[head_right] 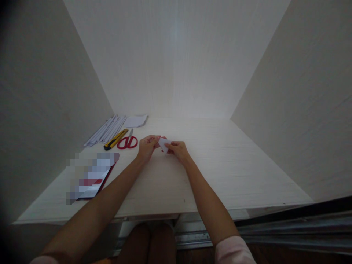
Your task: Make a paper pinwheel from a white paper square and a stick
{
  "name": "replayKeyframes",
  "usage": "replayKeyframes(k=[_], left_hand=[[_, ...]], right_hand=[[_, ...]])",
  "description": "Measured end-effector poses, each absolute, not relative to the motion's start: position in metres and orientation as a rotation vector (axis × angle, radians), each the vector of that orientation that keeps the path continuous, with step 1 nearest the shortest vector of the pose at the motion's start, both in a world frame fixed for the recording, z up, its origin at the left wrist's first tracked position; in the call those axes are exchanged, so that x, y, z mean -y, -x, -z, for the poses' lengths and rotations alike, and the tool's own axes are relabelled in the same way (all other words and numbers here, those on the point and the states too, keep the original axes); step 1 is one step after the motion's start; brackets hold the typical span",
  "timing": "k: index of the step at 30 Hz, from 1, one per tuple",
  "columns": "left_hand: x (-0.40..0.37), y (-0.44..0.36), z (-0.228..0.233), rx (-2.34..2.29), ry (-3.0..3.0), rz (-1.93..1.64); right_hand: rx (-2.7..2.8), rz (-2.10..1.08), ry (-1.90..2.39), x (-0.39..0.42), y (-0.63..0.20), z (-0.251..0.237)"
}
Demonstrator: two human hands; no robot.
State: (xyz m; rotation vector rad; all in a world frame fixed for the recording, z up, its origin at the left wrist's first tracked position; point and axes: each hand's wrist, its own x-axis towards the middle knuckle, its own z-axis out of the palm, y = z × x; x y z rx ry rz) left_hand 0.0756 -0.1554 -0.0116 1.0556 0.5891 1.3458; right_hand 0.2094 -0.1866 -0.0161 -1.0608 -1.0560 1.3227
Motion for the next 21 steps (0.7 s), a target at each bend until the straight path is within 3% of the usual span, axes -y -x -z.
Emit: replayKeyframes(k=[11, 21], left_hand=[[0.1526, -0.0748, 0.0138, -0.584, -1.02, -1.357], [0.1528, -0.0762, 0.0112, -0.658, -1.036, -1.399]], right_hand=[[1.177, -1.202, 1.111, 0.1874, -0.2085, 0.0165], [1.212, -1.345, 1.152, 0.191, -0.2072, 0.018]])
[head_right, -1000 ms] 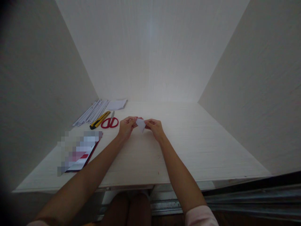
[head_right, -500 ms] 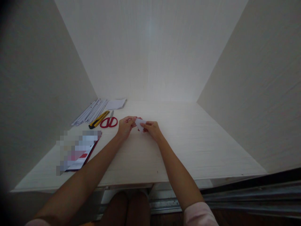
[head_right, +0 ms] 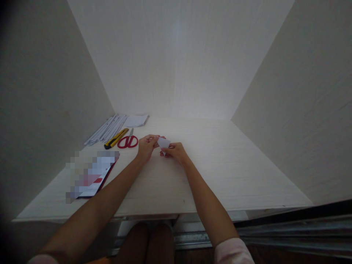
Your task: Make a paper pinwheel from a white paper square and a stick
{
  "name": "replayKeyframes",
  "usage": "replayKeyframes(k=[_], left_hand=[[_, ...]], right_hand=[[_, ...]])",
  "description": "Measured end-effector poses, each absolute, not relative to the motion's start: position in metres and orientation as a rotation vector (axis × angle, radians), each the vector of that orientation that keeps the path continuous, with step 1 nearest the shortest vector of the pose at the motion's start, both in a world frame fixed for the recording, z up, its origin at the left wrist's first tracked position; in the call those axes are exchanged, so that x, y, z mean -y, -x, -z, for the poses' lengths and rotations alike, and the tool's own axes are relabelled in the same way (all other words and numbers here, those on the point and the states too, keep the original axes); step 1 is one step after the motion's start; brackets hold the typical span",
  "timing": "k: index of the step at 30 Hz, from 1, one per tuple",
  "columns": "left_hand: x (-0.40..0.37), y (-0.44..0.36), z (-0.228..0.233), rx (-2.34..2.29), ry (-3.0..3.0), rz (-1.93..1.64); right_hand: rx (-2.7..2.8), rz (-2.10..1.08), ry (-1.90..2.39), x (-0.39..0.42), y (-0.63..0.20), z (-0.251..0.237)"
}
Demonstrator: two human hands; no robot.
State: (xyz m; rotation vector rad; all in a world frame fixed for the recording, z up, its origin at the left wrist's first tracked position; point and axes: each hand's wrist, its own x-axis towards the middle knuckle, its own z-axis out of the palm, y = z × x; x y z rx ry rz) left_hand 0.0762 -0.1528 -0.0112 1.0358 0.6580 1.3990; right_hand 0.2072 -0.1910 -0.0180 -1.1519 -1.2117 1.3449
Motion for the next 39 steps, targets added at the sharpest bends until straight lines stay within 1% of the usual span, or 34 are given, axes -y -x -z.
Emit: replayKeyframes(k=[7, 13, 19, 33, 39], left_hand=[[0.152, -0.075, 0.012, -0.639, -1.031, -1.381], [0.152, -0.075, 0.011, -0.637, -0.983, -1.393], [0.152, -0.074, 0.008, -0.624, -0.944, -1.403], [0.149, -0.074, 0.01, -0.634, -0.825, -1.47], [0.149, -0.075, 0.011, -0.603, -0.809, -1.484]], right_hand=[[1.204, -1.412, 1.127, 0.193, -0.208, 0.014], [1.284, -1.413, 1.123, 0.195, -0.209, 0.011], [1.248, -1.419, 1.149, 0.195, -0.208, 0.011], [1.216, -1.248, 1.154, 0.197, -0.2, 0.011], [1.287, -1.17, 1.198, 0.197, -0.199, 0.009]])
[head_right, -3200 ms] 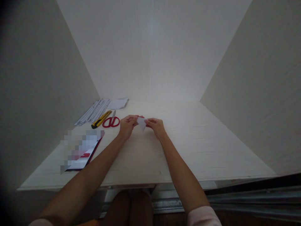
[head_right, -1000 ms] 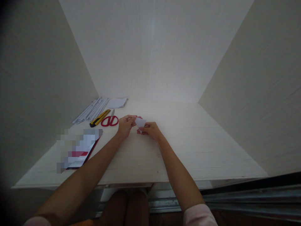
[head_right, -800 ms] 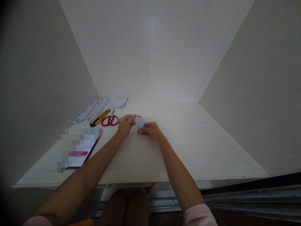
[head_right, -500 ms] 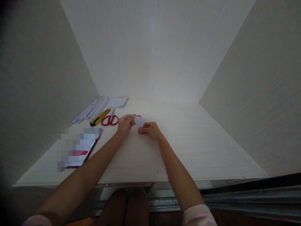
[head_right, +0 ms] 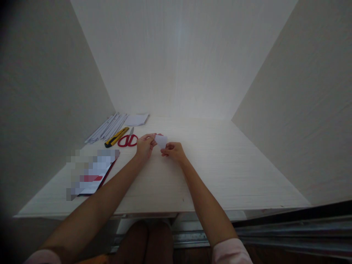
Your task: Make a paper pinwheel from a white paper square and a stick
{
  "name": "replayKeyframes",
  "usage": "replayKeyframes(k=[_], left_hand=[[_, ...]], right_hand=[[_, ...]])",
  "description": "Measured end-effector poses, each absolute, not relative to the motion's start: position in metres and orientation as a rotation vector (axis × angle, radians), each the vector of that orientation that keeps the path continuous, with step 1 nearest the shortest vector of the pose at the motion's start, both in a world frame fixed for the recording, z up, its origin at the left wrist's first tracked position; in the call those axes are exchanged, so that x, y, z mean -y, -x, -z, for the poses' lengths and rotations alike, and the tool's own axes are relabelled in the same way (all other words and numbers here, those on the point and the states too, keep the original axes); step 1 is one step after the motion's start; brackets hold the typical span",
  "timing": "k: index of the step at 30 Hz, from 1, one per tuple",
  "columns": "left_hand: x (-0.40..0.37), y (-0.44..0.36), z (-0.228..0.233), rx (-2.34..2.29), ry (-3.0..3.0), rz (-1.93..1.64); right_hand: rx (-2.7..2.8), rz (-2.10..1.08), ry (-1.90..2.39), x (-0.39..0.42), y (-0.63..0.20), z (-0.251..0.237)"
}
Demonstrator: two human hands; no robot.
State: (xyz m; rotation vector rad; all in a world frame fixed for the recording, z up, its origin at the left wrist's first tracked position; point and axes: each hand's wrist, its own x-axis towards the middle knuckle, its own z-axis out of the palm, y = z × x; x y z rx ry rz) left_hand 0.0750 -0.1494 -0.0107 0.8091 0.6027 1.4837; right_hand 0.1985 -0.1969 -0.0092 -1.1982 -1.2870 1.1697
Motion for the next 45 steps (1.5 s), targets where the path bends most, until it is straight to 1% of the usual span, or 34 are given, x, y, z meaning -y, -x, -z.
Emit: replayKeyframes(k=[3, 8, 13, 16, 19, 22, 26, 27, 29, 31, 34, 45], left_hand=[[0.147, -0.073, 0.012, -0.598, -0.767, -1.509], [0.142, -0.068, 0.01, -0.622, -0.654, -1.595], [0.144, -0.07, 0.01, -0.574, -0.682, -1.564], [0.147, -0.074, 0.011, -0.53, -0.73, -1.518], [0.148, -0.075, 0.011, -0.526, -0.84, -1.482], [0.15, -0.072, 0.008, -0.675, -1.134, -1.537], [0.161, -0.066, 0.001, -0.934, -2.008, -1.652], [0.164, -0.066, 0.0, -0.952, -2.234, -1.593], [0.168, -0.065, 0.0, -0.907, -2.584, -1.404], [0.168, -0.065, 0.002, -0.882, -2.737, -1.279], [0.164, -0.063, 0.005, -0.892, -2.764, -1.219], [0.16, -0.061, -0.005, -0.691, -2.421, -1.205]], right_hand=[[1.289, -1.173, 1.152, 0.195, -0.2, 0.011], [1.341, -1.331, 1.084, 0.195, -0.211, 0.012], [1.184, -1.417, 0.985, 0.198, -0.21, 0.005], [1.217, -1.495, 0.986, 0.198, -0.204, 0.005], [1.269, -1.383, 1.088, 0.195, -0.203, 0.009], [1.418, -1.08, 1.233, 0.192, -0.207, 0.011], [1.743, -0.475, 1.425, 0.194, -0.212, 0.007], [1.798, -0.372, 1.436, 0.196, -0.212, 0.005], [1.884, -0.264, 1.415, 0.199, -0.211, 0.002], [1.955, -0.229, 1.368, 0.202, -0.211, -0.001], [2.032, -0.248, 1.294, 0.205, -0.213, -0.004], [2.03, -0.538, 1.211, 0.203, -0.226, -0.008]])
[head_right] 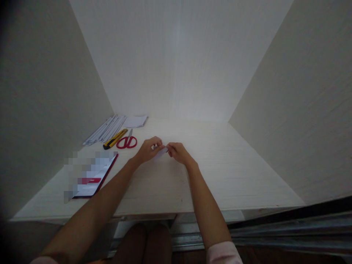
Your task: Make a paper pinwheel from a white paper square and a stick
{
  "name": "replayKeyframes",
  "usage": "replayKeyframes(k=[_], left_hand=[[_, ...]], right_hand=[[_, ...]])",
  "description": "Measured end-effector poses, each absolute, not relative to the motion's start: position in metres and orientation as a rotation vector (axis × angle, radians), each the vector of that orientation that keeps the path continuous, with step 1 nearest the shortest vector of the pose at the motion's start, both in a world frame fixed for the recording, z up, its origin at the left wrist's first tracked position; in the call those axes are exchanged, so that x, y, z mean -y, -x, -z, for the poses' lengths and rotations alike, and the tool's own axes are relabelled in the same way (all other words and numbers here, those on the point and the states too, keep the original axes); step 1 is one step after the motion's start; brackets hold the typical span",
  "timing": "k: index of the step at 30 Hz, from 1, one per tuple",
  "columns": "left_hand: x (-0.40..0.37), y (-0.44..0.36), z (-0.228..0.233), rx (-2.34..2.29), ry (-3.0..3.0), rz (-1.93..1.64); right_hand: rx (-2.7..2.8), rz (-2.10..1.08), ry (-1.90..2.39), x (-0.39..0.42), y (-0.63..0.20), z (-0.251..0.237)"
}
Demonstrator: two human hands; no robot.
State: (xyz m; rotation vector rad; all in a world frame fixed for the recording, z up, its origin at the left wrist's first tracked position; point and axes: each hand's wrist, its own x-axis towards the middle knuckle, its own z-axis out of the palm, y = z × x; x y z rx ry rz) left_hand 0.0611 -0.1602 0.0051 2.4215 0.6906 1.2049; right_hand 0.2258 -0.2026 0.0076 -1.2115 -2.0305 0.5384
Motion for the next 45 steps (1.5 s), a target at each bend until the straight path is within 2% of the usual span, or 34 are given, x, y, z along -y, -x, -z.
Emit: replayKeyframes(k=[4, 9, 18, 30, 37, 45], left_hand=[[0.153, -0.053, -0.002, -0.773, -2.286, -1.166], [0.145, -0.05, 0.012, -1.074, -1.964, -1.351], [0.15, -0.07, 0.017, -0.557, -1.552, -1.141], [0.151, -0.066, 0.015, -0.653, -1.486, -1.103], [0.151, -0.064, 0.015, -0.674, -1.426, -1.074], [0.147, -0.065, 0.019, -0.712, -1.357, -1.092]], right_hand=[[1.947, -0.688, 1.23, 0.196, -0.243, -0.002], [1.693, -0.704, 1.337, 0.188, -0.265, 0.003], [1.67, -1.011, 1.235, 0.193, -0.243, -0.003], [1.334, -1.157, 1.189, 0.189, -0.241, 0.004], [1.347, -1.206, 1.202, 0.189, -0.237, 0.005], [1.377, -1.268, 1.001, 0.187, -0.238, 0.008]])
